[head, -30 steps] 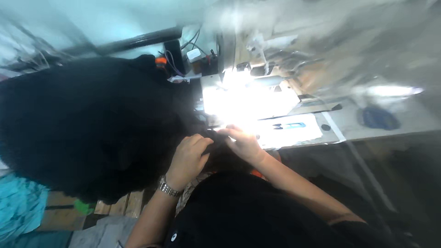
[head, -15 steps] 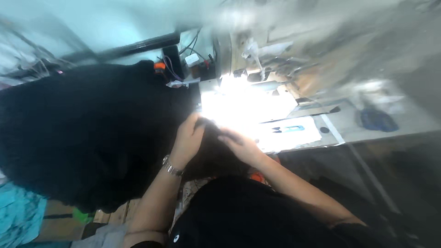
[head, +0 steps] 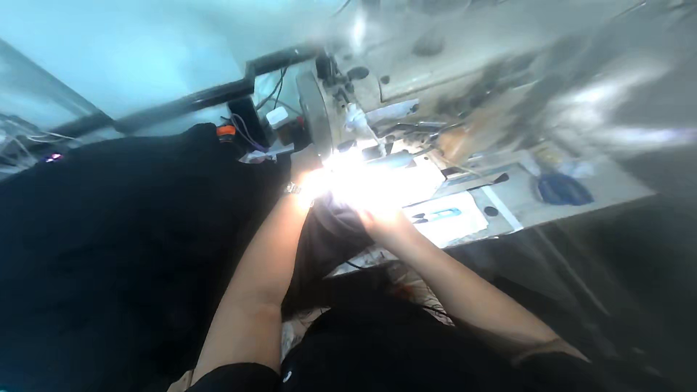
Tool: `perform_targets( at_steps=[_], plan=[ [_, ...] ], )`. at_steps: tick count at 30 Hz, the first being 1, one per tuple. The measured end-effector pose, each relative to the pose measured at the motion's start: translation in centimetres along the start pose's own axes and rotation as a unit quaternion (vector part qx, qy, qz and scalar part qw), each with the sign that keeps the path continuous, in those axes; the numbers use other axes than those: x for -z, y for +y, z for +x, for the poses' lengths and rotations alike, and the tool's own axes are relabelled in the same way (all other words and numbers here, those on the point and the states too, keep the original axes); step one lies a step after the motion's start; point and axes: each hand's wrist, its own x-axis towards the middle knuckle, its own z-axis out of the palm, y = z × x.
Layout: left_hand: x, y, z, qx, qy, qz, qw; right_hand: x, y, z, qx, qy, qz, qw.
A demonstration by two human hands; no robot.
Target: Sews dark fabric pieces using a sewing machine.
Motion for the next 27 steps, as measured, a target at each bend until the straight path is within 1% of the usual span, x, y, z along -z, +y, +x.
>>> perform_targets(
  at_steps=[1, 3, 5, 6, 8, 10, 12, 14, 17, 18, 19, 21, 25, 27],
  plan=[
    [0.0, -0.2, 0.8, 0.015, -0.011, 0.014, 1.000, 0.0, -0.3, 0.1, -0.006, -0.006, -0.010, 1.000],
    [-0.5, -1.2, 2.7, 0.029, -0.029, 0.048, 0.998, -0.1, -0.4, 0.4, 0.011, 0.015, -0.026, 0.999],
    [-1.4, -2.4, 3.8, 0.026, -0.044, 0.082, 0.995, 0.0, -0.6, 0.3, 0.008, 0.013, -0.027, 1.000],
    [-1.8, -2.8, 3.9, 0.017, -0.038, 0.090, 0.995, 0.1, -0.7, 0.1, 0.003, 0.012, -0.021, 1.000],
    [-1.4, -2.3, 2.9, 0.016, -0.024, 0.038, 0.999, 0.1, -0.7, -0.4, -0.006, 0.009, -0.005, 1.000],
    [-0.7, -1.3, 1.4, 0.028, -0.024, -0.049, 0.998, -0.4, -0.4, -0.9, 0.006, 0.019, -0.001, 1.000],
    [-0.7, -1.1, 0.9, 0.038, -0.022, -0.086, 0.995, -0.9, -0.1, -1.0, 0.018, 0.035, 0.003, 0.999],
    [0.0, -0.4, 0.7, 0.039, -0.037, -0.065, 0.996, -1.0, 0.0, -0.8, 0.023, 0.040, 0.006, 0.999],
    [0.3, -0.5, 1.9, 0.008, -0.054, 0.045, 0.997, -0.9, -0.1, -0.7, 0.018, 0.030, 0.000, 0.999],
    [0.2, -0.6, 2.1, 0.001, -0.058, 0.066, 0.996, -0.9, -0.1, -0.7, 0.019, 0.031, -0.002, 0.999],
    [0.0, -0.7, 2.2, -0.010, -0.052, 0.088, 0.995, -1.2, 0.1, -0.6, 0.027, 0.046, -0.003, 0.999],
    [0.0, -0.7, 2.3, -0.003, -0.051, 0.081, 0.995, -1.8, 0.3, -0.5, 0.045, 0.082, -0.004, 0.996],
    [-0.5, -0.9, 2.4, -0.001, -0.044, 0.084, 0.995, -1.8, 0.3, -0.8, 0.022, 0.054, 0.000, 0.998],
    [-0.2, -0.9, 1.8, -0.029, -0.017, 0.058, 0.998, -1.9, 0.6, -0.9, 0.023, 0.047, 0.007, 0.999]
  ],
)
